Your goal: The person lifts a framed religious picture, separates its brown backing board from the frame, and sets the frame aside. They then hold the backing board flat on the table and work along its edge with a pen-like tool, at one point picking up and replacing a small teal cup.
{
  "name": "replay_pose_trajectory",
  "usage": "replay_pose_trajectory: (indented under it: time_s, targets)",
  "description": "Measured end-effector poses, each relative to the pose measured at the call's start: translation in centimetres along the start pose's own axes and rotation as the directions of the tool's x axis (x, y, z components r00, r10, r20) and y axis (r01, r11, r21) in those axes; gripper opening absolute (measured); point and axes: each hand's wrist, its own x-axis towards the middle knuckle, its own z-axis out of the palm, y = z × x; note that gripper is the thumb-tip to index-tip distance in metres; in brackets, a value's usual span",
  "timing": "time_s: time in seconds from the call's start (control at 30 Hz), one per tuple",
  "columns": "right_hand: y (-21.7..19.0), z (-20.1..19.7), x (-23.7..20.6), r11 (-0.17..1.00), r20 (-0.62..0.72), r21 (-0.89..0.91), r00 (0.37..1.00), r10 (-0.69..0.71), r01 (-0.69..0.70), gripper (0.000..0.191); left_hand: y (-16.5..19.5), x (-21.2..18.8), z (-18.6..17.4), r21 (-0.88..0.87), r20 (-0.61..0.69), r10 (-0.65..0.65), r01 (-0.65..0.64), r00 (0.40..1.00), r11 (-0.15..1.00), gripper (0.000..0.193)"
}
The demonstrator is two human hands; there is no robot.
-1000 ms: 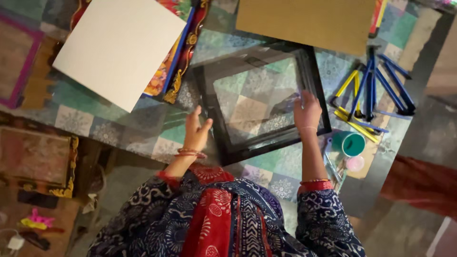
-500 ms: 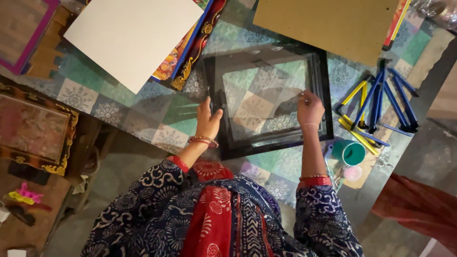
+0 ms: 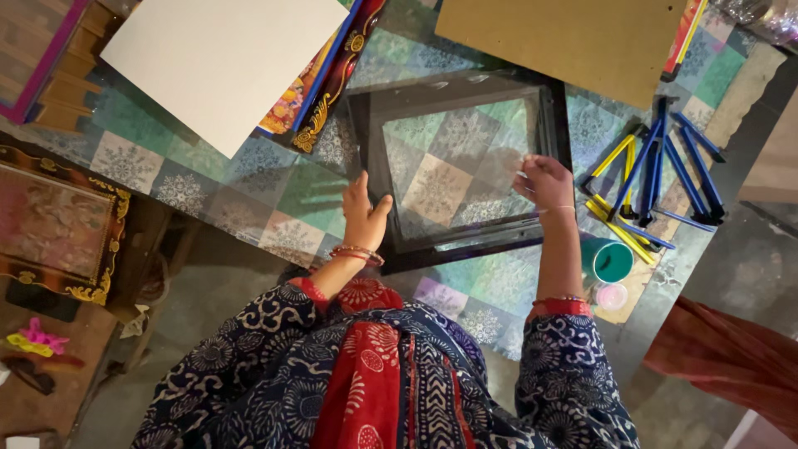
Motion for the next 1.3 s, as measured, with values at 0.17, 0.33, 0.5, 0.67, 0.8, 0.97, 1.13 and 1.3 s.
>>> replay_pose_trajectory:
  time_s: [0.17,0.33,0.5,0.67,0.8,0.97,1.13,1.3]
  targets:
    - [0.5,-2.0,-1.1,0.991,0.009,0.113,0.998,-0.068,0.067,0.017,0.3,1.2,-0.5,-0.088,-0.043,-0.052,0.048,0.998,0.995,0.066]
    - [0.6,-5.8,-1.2,0.993,0.052,0.116,0.998,-0.031,0.025,0.013,0.0,2.0,1.6,-0.330,0.130,-0.229,0.260,0.965,0.907,0.065]
    - [-0.1,-6.8,-1.2,0.995,-0.006,-0.102,1.000,-0.016,0.015,0.017,-0.1,0.8,4.4,-0.599,0.170,-0.242,0.295,0.955,0.744,0.058]
    - [-1.2,-6.1,-1.0,0.989,0.015,-0.148,1.000,0.002,0.001,0.017,-0.2,-0.6,6.1,-0.537,0.165,-0.369,0.398,0.914,0.744,0.060]
    - [-1.4,-5.4,-0.5,0.983,0.009,-0.176,0.999,-0.041,0.042,0.019,0.1,-1.0,6.2,-0.398,0.159,-0.316,0.354,0.935,0.847,0.054]
    - [-0.8,-4.3,-0.6,0.893,-0.052,-0.397,0.966,-0.255,0.214,0.021,1.3,-0.9,5.7,-0.106,0.093,-0.339,0.348,0.936,0.932,0.066]
    - [-0.6,-3.6,-1.4,0.786,-0.097,-0.562,0.923,-0.373,0.258,0.021,2.1,-0.8,5.5,-0.116,0.004,-0.301,0.299,0.954,0.947,0.071]
    - [-0.6,-3.1,-2.0,0.748,-0.109,-0.604,0.901,-0.419,0.275,0.021,2.5,-0.8,6.1,-0.132,-0.066,-0.328,0.318,0.942,0.939,0.069]
